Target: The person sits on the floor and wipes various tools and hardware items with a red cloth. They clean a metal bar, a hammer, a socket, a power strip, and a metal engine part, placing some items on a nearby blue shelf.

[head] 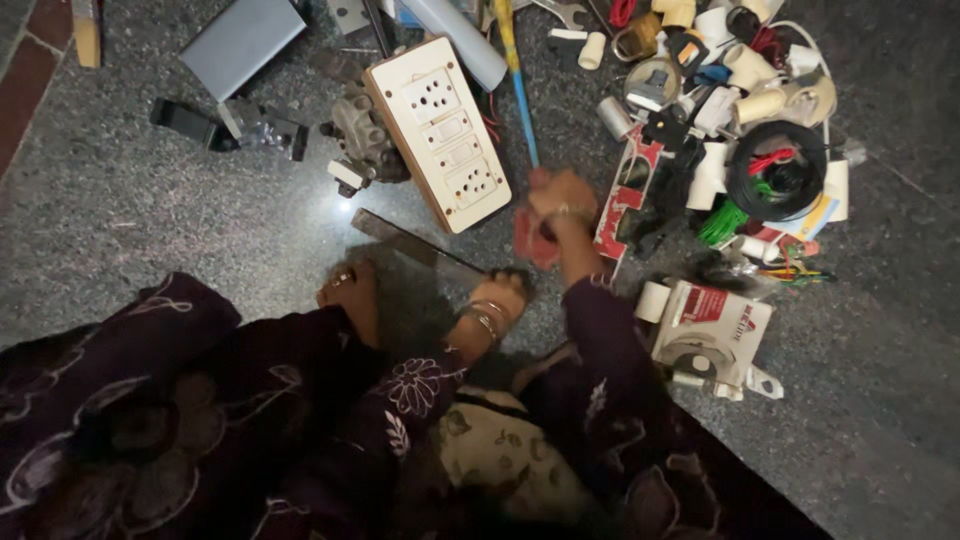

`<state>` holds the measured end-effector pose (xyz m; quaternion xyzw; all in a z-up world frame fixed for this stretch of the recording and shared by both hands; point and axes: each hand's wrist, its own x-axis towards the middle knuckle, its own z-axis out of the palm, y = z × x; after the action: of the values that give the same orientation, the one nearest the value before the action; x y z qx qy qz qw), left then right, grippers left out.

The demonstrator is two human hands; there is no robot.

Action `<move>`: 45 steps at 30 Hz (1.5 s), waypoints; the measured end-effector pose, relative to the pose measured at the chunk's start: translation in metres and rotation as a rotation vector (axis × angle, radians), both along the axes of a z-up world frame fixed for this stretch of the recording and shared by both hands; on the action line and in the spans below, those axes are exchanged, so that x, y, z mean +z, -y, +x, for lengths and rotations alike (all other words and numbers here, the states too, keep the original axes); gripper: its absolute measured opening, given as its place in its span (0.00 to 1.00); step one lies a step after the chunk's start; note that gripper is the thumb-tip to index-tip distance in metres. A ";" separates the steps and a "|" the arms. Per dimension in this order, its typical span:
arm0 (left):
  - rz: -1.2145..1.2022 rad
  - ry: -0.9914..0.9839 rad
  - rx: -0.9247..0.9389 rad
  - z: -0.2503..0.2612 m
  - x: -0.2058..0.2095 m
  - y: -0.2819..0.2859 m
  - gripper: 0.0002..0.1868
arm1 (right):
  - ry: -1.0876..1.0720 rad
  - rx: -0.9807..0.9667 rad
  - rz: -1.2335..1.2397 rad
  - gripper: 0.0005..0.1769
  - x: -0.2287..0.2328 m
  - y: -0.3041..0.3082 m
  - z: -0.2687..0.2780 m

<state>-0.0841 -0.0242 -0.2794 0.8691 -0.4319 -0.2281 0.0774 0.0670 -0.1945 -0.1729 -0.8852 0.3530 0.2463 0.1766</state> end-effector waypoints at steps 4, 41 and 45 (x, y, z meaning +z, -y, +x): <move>-0.045 -0.166 0.117 0.018 0.017 -0.010 0.19 | 0.123 0.035 0.055 0.21 -0.010 -0.006 -0.062; -1.415 -1.198 0.656 0.144 0.379 -0.002 0.24 | 1.381 -0.141 1.334 0.36 0.254 -0.110 -0.150; -1.545 -1.286 0.596 0.146 0.391 -0.010 0.20 | 1.234 -0.444 1.470 0.37 0.250 -0.108 -0.147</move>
<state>0.0623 -0.0140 0.1117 0.3693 -0.1057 -0.2810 0.8795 -0.0796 -0.0867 0.0773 -0.4420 0.1161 -0.1393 0.8785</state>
